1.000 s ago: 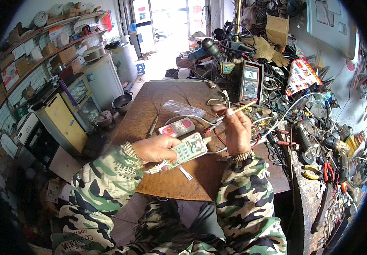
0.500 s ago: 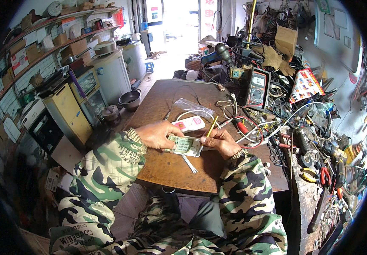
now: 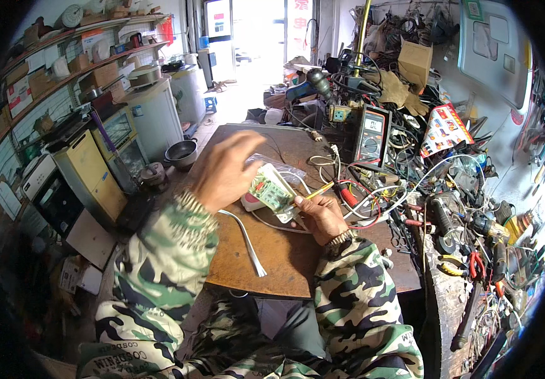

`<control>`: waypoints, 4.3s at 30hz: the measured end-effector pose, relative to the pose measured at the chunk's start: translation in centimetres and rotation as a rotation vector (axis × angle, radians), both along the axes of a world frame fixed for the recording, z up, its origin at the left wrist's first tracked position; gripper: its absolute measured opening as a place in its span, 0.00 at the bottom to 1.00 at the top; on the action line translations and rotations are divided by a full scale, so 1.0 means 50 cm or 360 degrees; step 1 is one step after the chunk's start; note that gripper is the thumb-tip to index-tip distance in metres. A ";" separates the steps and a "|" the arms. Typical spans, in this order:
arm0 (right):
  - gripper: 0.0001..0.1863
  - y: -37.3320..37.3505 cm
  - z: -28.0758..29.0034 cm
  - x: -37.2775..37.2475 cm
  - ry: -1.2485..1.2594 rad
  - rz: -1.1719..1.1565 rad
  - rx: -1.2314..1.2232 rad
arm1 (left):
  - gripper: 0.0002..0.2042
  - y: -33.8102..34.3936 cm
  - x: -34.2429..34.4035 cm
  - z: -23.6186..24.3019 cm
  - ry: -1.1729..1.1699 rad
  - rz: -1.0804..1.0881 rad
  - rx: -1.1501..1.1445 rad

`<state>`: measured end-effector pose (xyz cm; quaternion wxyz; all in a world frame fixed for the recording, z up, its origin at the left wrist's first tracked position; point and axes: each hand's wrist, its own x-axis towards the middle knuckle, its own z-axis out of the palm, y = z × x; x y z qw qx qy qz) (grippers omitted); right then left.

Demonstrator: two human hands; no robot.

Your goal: The person holds a small white electronic device with wires and uses a yellow-handled screwdriver to adjust components on its circuit board. The person rotates the device and continues to manipulate internal parts with the screwdriver throughout the clip.

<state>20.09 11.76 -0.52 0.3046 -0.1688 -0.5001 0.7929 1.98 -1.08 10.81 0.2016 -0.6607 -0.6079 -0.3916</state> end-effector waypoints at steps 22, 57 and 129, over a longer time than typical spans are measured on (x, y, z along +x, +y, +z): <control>0.08 -0.080 0.011 -0.018 0.0177 0.0383 0.0046 | 0.32 0.017 0.016 -0.152 -0.2710 -0.1456 -0.0225; 0.07 0.002 0.087 -0.035 0.0126 0.0012 0.0709 | 0.27 0.023 0.017 -0.177 -0.2816 -0.1083 -0.0801; 0.07 -0.014 0.024 -0.076 0.0495 0.0059 -0.0035 | 0.17 0.022 0.033 -0.156 -0.2414 -0.0951 0.0011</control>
